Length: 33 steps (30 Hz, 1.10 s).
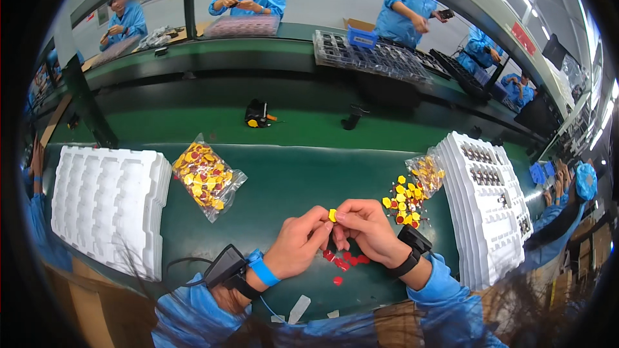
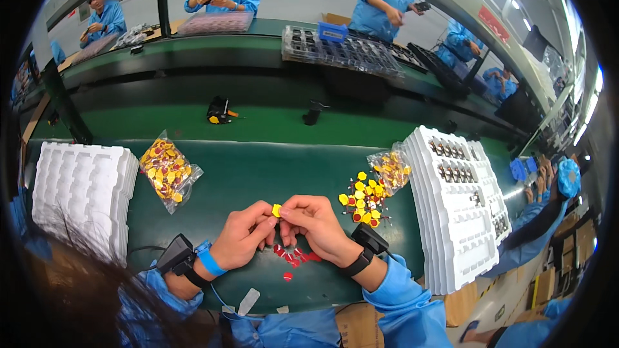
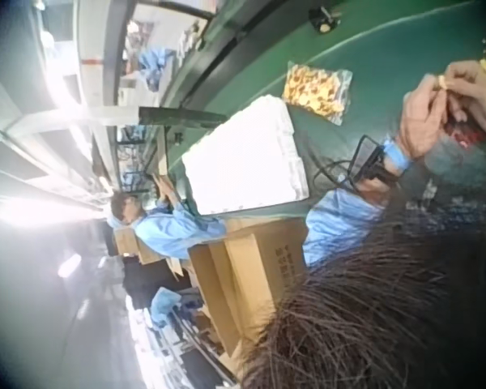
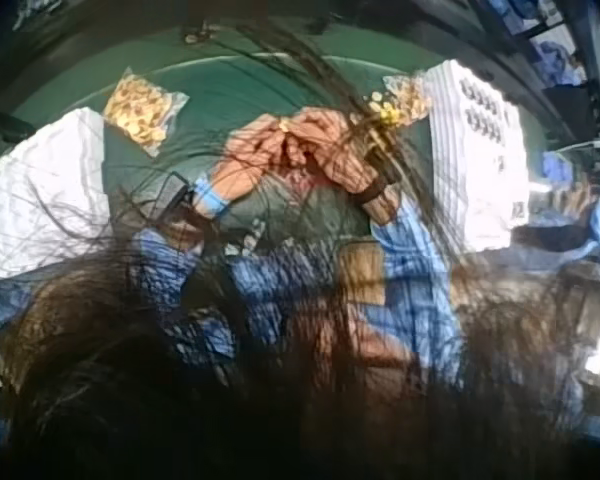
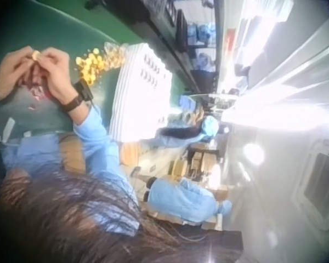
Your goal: Manually assembling small yellow and red plastic components into black plastic housings on a factory conveyor belt.
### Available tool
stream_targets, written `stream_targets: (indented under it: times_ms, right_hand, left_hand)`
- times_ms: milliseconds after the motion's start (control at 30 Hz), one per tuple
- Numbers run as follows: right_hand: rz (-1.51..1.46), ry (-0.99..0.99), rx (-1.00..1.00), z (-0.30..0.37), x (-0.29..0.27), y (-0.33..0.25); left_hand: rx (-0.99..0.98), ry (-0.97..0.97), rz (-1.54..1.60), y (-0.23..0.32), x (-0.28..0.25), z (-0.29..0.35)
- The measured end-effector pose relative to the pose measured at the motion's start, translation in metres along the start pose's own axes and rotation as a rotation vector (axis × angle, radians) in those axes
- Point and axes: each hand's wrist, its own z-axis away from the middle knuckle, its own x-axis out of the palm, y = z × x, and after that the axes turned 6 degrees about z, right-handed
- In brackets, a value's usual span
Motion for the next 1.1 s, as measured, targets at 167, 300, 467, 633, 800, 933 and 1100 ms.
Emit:
stream_targets:
  times_ms: [167,300,467,633,800,933,1100]
  right_hand:
    - [-0.016,-0.020,0.021,-0.004,0.000,0.007]
    - [-0.140,-0.062,0.012,-0.003,0.000,0.008]
    - [-0.251,0.073,-0.041,-0.004,-0.016,0.007]
    - [-0.240,0.189,-0.069,-0.010,-0.015,0.008]
    - [-0.201,0.160,-0.067,-0.012,-0.015,0.008]
    - [-0.139,0.168,-0.060,-0.015,-0.015,0.007]
    - [-0.117,0.250,-0.119,-0.010,-0.024,0.004]
  left_hand:
    - [0.033,0.100,-0.051,0.000,0.002,0.005]
    - [0.100,0.133,-0.245,0.003,0.005,0.008]
    - [0.284,0.178,-0.682,-0.002,0.010,0.005]
    - [0.582,-0.250,-1.282,-0.024,0.019,0.000]
    - [0.326,-0.503,-1.203,-0.003,0.029,-0.012]
    - [0.299,-0.463,-1.150,0.001,0.028,-0.014]
    - [0.294,-0.185,-0.818,-0.001,0.020,-0.016]
